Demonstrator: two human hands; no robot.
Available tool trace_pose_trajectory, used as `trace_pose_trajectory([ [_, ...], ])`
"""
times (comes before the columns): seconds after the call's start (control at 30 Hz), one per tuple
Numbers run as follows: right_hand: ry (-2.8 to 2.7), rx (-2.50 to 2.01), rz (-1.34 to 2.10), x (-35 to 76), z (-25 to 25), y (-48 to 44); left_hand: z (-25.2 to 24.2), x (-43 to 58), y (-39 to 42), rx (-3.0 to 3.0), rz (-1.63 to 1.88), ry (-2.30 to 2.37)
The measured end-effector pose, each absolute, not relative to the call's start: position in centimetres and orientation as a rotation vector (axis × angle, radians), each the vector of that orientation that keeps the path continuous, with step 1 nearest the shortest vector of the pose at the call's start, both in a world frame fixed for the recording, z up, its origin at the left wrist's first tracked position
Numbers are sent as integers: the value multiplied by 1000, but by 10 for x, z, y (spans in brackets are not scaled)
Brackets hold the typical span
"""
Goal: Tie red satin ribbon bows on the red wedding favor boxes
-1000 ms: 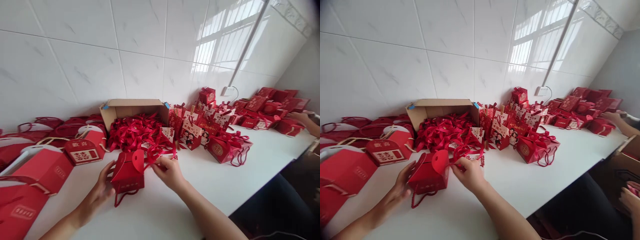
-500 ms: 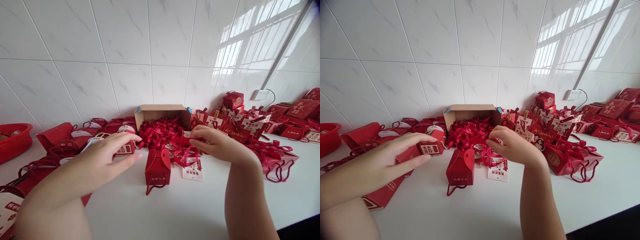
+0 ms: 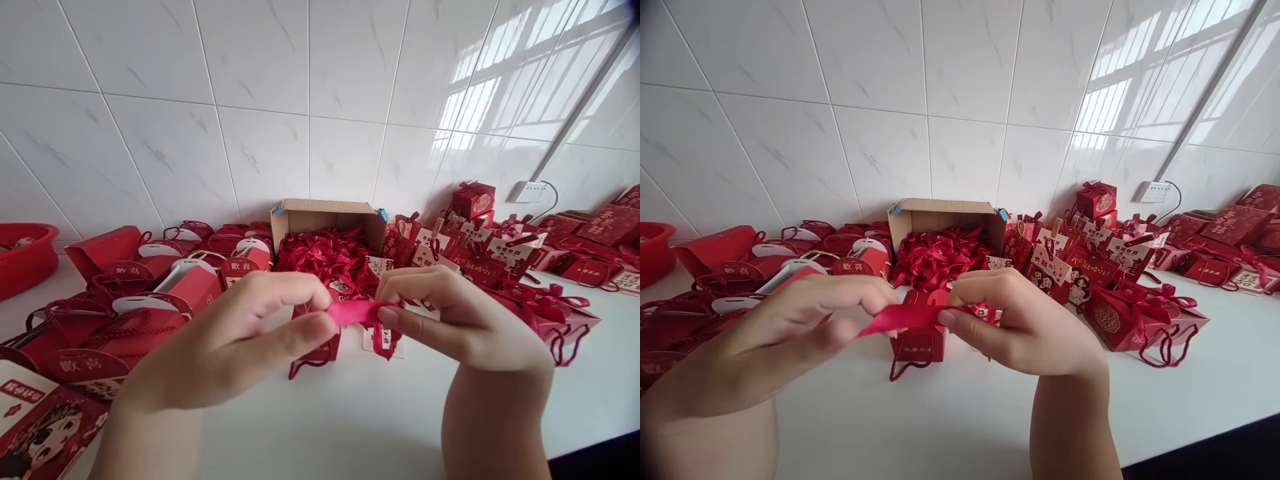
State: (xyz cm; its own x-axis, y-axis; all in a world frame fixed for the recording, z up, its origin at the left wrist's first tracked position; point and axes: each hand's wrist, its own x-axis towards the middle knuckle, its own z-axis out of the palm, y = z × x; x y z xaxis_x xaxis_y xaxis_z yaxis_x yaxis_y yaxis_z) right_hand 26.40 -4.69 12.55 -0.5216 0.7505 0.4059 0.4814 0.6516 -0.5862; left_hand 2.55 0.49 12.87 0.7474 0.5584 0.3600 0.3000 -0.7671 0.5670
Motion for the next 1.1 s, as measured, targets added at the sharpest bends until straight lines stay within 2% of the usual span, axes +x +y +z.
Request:
trace_pose_trajectory([
  [0.33, -2158, -846, 861, 259, 116, -28, 119, 33, 3, 2653, 657, 830],
  [0.8, -2099, -729, 1078, 250, 97, 4, 109, 36, 17, 2709, 521, 1004],
  [0.97, -2117, -817, 1027, 249, 96, 4, 109, 37, 21, 2707, 526, 1011],
  [1.1, -2156, -1031, 821, 255, 95, 6, 109, 39, 29, 2708, 516, 1032],
])
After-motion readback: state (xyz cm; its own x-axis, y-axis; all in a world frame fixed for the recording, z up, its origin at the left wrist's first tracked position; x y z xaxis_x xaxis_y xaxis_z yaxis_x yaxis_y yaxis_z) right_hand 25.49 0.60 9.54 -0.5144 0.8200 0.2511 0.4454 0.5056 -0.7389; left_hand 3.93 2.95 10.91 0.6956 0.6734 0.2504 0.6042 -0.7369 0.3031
